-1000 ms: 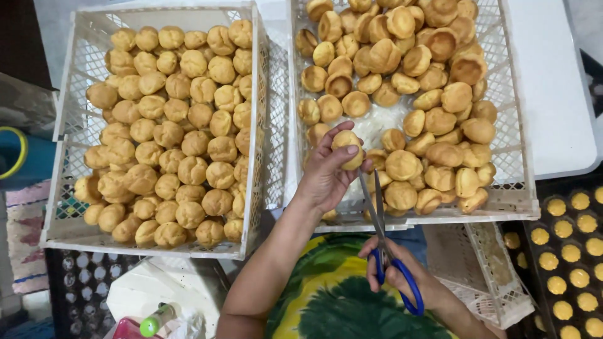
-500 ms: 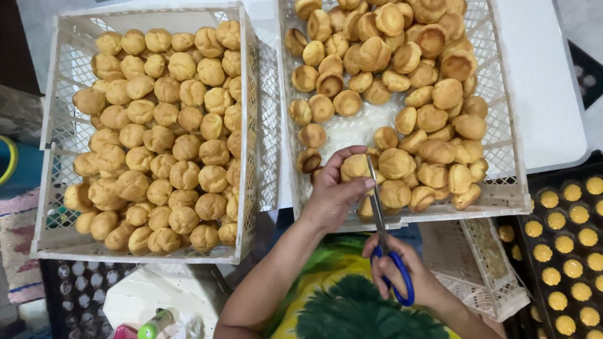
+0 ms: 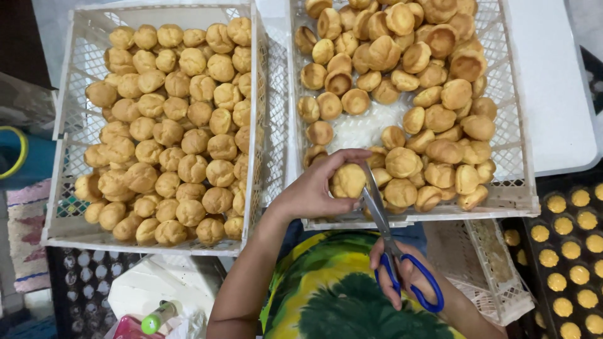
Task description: Cutting a slit in pastries using scissors to prepare them for filling.
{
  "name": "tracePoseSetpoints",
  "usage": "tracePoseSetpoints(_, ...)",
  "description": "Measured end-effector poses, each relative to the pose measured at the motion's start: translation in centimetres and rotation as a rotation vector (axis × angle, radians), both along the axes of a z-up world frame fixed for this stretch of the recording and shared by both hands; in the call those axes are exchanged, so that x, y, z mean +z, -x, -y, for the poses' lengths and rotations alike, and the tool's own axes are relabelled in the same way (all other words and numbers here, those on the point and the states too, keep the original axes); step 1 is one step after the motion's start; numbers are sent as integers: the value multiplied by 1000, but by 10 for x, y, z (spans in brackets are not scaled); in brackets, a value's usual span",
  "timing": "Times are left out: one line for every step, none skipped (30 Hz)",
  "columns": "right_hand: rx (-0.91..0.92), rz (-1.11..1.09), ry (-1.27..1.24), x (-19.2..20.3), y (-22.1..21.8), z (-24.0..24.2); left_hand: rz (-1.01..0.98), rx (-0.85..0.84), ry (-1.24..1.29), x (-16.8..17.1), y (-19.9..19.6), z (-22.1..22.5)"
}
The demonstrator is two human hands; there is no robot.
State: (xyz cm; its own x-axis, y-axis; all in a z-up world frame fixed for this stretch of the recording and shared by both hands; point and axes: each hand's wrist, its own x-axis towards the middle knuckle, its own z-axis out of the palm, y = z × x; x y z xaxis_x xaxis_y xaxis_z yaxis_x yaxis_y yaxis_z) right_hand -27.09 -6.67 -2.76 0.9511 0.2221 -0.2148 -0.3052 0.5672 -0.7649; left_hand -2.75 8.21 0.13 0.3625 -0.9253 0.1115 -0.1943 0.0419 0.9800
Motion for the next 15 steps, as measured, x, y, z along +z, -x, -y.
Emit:
tracePoseSetpoints(4,1,-1,2,-1,-1,1,4,-1,2,-1,-1)
tracePoseSetpoints(-4,0,-25,4,-3,-2,18,-19,-11,3,-1,-2)
tracePoseSetpoints(-11,-2,-50,6,-4,-3,36,-41,-21,5,-2,-4)
tracePoseSetpoints(-7,-1,-51,5,-3,-1,37,-37,-23,3,-4,-4)
tracePoseSetpoints(11,-11,-52,4,-2,1,69,-58,-52,1,-6,-6)
tracePoseSetpoints(29,-20,-53,3,-1,2,102,-80,-81,-1,-8,-8)
tracePoseSetpoints(48,-18,-58,3,-1,4,103,-61,-87,-2,-8,-7)
tracePoseSetpoints(41,-1,5,3,0,5,170,-74,-98,-3,-9,-6)
tracePoseSetpoints(45,18,66,3,-1,6,237,-76,-115,-3,-9,-9)
tracePoseSetpoints(76,22,57,-1,1,7,238,-46,-127,-2,-9,-8)
tracePoseSetpoints(81,30,89,-5,1,9,257,-51,-136,-2,-8,-9)
tracePoseSetpoints(87,40,121,-10,1,12,276,-56,-146,-2,-8,-10)
tracePoseSetpoints(120,42,113,-4,-2,10,273,-23,-158,-2,-9,-15)
tracePoseSetpoints(123,6,89,2,-4,10,251,-34,-177,-3,-10,-19)
tracePoseSetpoints(118,-27,69,8,-7,9,233,-52,-192,-3,-12,-22)
